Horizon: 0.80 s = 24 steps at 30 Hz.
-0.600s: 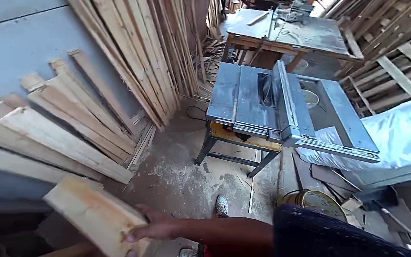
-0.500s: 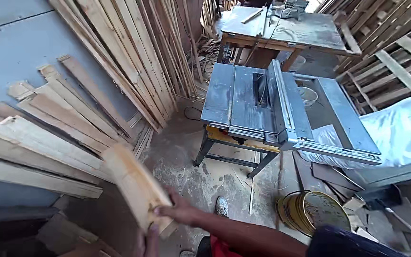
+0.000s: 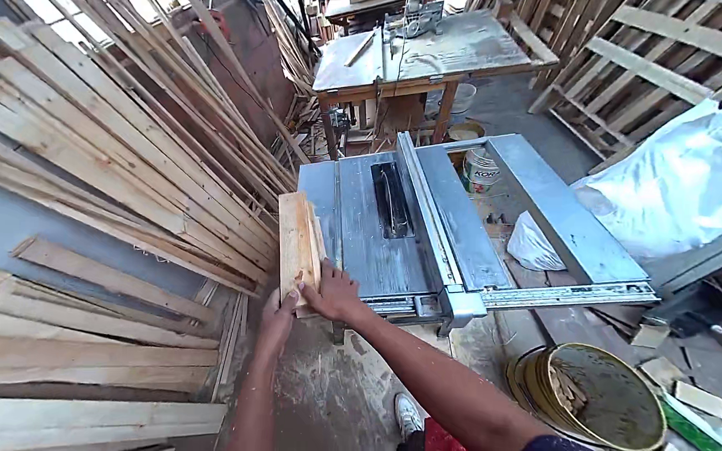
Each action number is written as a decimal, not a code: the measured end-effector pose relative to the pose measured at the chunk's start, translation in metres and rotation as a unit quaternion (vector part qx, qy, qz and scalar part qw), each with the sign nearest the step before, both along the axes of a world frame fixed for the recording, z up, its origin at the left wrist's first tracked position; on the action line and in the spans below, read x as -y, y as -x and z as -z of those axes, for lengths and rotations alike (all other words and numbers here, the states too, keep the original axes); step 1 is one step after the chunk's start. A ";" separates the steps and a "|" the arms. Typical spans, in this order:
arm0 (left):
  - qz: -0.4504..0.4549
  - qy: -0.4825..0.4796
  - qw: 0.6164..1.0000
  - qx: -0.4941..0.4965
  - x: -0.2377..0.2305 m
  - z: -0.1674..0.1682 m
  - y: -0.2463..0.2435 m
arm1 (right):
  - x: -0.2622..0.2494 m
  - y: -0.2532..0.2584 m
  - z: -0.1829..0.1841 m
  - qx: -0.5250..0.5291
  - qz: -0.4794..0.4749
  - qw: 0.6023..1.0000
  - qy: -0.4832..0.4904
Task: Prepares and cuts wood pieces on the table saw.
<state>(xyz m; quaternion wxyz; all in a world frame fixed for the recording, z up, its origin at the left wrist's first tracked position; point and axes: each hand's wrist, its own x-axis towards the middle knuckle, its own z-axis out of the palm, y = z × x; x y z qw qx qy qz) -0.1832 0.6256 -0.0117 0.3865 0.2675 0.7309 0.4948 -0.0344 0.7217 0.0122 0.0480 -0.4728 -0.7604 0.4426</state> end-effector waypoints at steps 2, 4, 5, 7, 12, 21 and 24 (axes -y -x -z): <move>-0.006 0.038 0.999 -0.010 -0.015 0.001 0.002 | -0.010 -0.002 -0.003 0.035 -0.019 0.998 -0.057; -0.003 0.066 0.998 -0.017 -0.020 0.003 0.007 | -0.010 -0.007 0.004 -0.011 0.002 0.997 -0.072; -0.006 0.073 0.997 -0.016 -0.018 0.003 0.008 | -0.006 -0.009 0.011 -0.046 0.018 0.996 -0.075; -0.034 0.054 0.998 0.004 -0.010 -0.003 0.007 | 0.003 -0.017 0.017 -0.130 0.053 0.987 -0.076; -0.030 -0.080 0.982 0.169 0.049 -0.031 -0.007 | 0.030 -0.045 -0.007 -0.326 0.120 0.938 0.015; 0.154 -0.185 0.938 0.251 0.137 -0.016 -0.116 | 0.098 -0.109 -0.031 -0.462 0.262 0.826 0.186; 0.185 -0.145 0.971 0.039 0.156 -0.021 -0.146 | 0.114 -0.131 -0.008 -0.415 0.365 0.804 0.219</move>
